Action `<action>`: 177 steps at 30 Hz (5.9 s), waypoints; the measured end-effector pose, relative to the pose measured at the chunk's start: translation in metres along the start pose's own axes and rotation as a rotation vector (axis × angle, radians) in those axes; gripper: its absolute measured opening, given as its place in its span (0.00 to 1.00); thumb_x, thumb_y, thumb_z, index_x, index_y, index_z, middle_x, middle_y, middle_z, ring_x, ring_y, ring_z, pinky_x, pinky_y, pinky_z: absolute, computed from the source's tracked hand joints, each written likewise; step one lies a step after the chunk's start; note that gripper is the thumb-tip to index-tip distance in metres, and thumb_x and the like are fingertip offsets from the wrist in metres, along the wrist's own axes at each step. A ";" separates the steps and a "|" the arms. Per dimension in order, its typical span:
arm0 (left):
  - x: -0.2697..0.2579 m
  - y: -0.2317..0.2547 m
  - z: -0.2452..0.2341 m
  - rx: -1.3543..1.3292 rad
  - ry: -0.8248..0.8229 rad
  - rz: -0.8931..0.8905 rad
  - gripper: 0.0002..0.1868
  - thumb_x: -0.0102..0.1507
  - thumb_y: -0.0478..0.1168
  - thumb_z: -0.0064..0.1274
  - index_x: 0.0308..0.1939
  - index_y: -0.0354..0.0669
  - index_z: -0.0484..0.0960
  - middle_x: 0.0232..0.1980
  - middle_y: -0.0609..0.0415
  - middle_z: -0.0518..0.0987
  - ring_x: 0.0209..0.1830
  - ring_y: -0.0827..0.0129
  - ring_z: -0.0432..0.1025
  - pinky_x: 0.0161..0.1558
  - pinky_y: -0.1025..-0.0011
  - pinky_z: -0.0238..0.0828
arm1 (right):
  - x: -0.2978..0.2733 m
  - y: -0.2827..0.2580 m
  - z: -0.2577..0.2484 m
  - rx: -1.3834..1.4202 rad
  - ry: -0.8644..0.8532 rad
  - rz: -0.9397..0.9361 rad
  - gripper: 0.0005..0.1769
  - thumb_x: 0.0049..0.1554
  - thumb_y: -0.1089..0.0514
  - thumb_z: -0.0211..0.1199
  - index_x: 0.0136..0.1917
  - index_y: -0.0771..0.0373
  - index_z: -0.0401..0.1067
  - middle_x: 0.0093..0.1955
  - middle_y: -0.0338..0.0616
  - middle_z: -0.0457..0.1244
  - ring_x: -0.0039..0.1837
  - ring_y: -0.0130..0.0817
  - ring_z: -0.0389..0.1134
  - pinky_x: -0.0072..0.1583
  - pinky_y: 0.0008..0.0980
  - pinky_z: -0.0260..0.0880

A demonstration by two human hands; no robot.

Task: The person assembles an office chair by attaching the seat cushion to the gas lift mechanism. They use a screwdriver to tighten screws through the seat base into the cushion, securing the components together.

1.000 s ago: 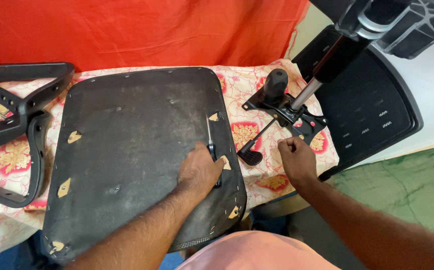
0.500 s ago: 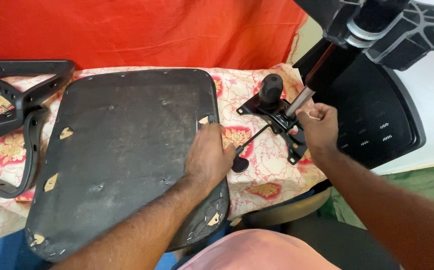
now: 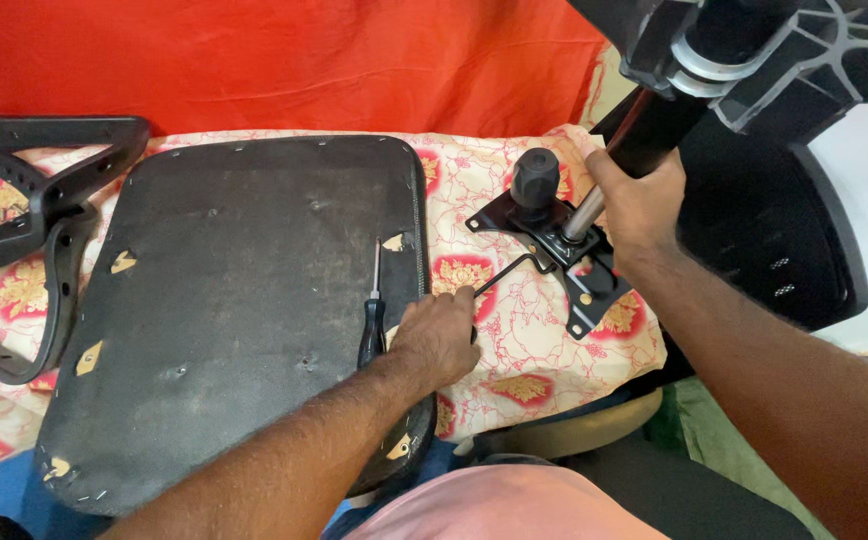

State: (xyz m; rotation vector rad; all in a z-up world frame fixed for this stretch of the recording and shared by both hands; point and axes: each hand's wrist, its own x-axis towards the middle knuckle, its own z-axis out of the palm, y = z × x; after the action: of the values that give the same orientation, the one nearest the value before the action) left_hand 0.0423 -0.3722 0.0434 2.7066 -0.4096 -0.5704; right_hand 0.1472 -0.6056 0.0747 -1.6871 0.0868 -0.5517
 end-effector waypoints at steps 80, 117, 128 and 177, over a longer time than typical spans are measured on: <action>-0.176 -0.367 -0.059 -1.072 0.892 -0.690 0.29 0.72 0.57 0.51 0.61 0.33 0.68 0.46 0.43 0.80 0.39 0.63 0.74 0.41 0.66 0.69 | -0.194 -0.143 0.274 -0.316 -0.648 0.050 0.24 0.52 0.52 0.74 0.56 0.61 0.67 0.51 0.37 0.66 0.56 0.30 0.68 0.60 0.34 0.70; -0.195 -0.300 -0.034 -0.200 0.593 -0.093 0.25 0.50 0.49 0.70 0.51 0.60 0.86 0.43 0.58 0.77 0.53 0.62 0.71 0.62 0.58 0.62 | -0.271 -0.052 0.190 -0.590 -0.703 0.059 0.22 0.52 0.64 0.68 0.60 0.64 0.73 0.51 0.47 0.64 0.47 0.35 0.71 0.54 0.32 0.73; -0.193 -0.307 -0.053 -0.155 0.414 -0.068 0.21 0.54 0.53 0.66 0.51 0.64 0.85 0.49 0.58 0.76 0.57 0.60 0.68 0.60 0.49 0.58 | -0.277 -0.049 0.202 -0.748 -0.559 0.135 0.22 0.50 0.62 0.72 0.60 0.58 0.76 0.48 0.44 0.67 0.49 0.36 0.72 0.55 0.34 0.73; -0.188 -0.309 -0.046 -0.196 0.362 -0.153 0.21 0.56 0.52 0.65 0.53 0.67 0.84 0.42 0.64 0.75 0.53 0.71 0.68 0.63 0.56 0.54 | -0.275 -0.077 0.204 -0.836 -0.640 0.261 0.20 0.56 0.58 0.68 0.62 0.59 0.73 0.52 0.42 0.65 0.54 0.31 0.70 0.59 0.31 0.73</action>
State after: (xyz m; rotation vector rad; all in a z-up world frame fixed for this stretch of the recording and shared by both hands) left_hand -0.0391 -0.0168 0.0268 2.5879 -0.0482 -0.1397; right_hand -0.0321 -0.3056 0.0447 -2.5379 0.0750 0.2973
